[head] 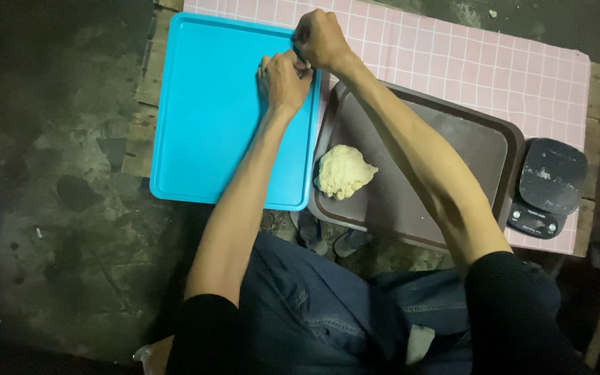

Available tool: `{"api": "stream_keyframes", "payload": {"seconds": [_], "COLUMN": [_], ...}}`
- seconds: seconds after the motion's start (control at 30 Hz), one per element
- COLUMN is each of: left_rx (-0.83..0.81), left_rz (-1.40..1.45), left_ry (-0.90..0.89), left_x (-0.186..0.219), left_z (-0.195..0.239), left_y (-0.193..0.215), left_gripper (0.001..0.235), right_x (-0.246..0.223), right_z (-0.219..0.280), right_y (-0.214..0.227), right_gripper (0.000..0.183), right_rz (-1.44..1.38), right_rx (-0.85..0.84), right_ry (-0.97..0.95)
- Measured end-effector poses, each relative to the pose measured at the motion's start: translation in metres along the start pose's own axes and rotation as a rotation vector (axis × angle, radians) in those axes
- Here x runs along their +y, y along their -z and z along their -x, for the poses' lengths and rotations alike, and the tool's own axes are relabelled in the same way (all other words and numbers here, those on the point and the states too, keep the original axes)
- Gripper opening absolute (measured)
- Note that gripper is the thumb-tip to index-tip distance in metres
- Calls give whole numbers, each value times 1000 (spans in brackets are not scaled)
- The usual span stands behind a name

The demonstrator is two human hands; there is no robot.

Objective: The person sits cross-legged and shapes a piece of dough by hand. They roll the dough into a long, thin rope on a brown tray, then fold it into a curved shape and place it onto a blue tray. This process is repeated with another piece of dough.

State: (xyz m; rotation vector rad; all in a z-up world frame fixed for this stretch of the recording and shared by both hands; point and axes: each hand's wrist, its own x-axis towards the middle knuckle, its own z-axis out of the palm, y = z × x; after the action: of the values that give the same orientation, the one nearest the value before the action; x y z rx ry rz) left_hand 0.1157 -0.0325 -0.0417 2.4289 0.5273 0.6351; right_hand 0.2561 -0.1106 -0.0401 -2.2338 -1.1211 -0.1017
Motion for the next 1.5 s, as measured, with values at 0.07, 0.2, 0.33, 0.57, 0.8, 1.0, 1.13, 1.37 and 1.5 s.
{"api": "stream_keyframes", "payload": {"seconds": [0.07, 0.2, 0.33, 0.57, 0.8, 1.0, 1.13, 1.37, 1.5], "left_rx": [12, 53, 69, 140, 338, 144, 143, 107, -17], "left_rz": [20, 13, -19, -41, -310, -672, -664, -601, -609], "left_ry": [-17, -49, -12, -176, -735, -772, -793, -769, -700], "left_x": [-3, -4, 0, -1, -9, 4, 9, 4, -1], "left_z": [3, 6, 5, 18, 17, 27, 25, 25, 25], "left_y": [-1, -4, -5, 1, 0, 23, 25, 26, 24], "left_gripper": [19, 25, 19, 22, 20, 6, 14, 6, 20], "right_x": [13, 11, 11, 23, -26, -29, -56, -49, -48], "right_z": [0, 0, -2, 13, 0, 12, 16, 15, 16], "right_y": [-13, -20, -21, -20, 29, 33, 50, 36, 26], "right_gripper": [5, 22, 14, 41, 55, 61, 59, 68, 52], "right_rz": [49, 183, 190, 152, -164, -240, -220, -143, 175], "right_rx": [8, -53, -46, -51, -314, -190, -197, -149, -138], "right_ry": [-3, -143, -294, 182, -384, -275, -376, -193, 149]}}
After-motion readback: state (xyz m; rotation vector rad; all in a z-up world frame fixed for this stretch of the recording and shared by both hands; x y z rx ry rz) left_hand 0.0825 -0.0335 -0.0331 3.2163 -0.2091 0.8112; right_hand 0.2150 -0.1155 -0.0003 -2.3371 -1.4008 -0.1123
